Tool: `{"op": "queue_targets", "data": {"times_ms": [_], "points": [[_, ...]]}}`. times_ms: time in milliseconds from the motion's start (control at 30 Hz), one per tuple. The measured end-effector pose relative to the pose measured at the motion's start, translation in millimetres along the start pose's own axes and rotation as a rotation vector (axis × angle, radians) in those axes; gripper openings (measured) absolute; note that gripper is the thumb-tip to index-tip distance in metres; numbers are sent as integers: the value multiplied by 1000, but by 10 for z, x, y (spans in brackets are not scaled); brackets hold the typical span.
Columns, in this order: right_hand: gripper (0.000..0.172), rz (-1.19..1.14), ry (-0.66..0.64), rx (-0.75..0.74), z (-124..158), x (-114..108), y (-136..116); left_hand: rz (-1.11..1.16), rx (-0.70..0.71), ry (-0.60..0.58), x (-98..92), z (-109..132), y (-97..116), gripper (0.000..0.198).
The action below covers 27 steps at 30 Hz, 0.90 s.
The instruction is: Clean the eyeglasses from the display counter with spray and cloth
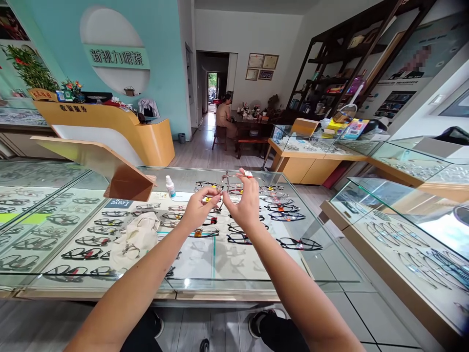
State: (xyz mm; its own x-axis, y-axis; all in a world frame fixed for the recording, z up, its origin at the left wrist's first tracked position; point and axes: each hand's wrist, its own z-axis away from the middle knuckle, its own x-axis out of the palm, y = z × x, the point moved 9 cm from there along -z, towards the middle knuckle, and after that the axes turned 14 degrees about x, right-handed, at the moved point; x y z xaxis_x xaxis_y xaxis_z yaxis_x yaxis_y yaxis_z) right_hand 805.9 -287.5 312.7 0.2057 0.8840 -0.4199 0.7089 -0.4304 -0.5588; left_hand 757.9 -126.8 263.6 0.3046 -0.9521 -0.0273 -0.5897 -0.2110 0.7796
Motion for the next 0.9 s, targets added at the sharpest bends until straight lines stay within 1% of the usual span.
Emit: {"op": "queue_targets", "data": {"times_ms": [200,300,367,500,600,667,767,833,900], "points": [[59,55,-20,-45,-28,-11,-7,37,-23,54,-33,2,-31,45],[59,73,-47,-76,-57,-1,16,61,-41,122,-114,-20,-56,50],[57,91,-79,-69,-77,35,63,88,-53,175,-190,-40,-72,53],[52,148,-216,-9,-69,211,201,134,-55,305,-384,-68,-95,59],[47,201,-342,17,-17,358,281,130,-46,350,-469,-74,-98,59],[44,248,-399,27,10,414,313,117,-38,340,-469,-78,-90,58],[41,282,-387,18,5,386,276,76,-20,260,-392,-89,-54,54],[43,217,-360,-23,5,336,161,47,-6,196,-324,-94,-20,50],[47,107,-377,-66,41,323,25,33,10,155,-272,-93,15,46]]}}
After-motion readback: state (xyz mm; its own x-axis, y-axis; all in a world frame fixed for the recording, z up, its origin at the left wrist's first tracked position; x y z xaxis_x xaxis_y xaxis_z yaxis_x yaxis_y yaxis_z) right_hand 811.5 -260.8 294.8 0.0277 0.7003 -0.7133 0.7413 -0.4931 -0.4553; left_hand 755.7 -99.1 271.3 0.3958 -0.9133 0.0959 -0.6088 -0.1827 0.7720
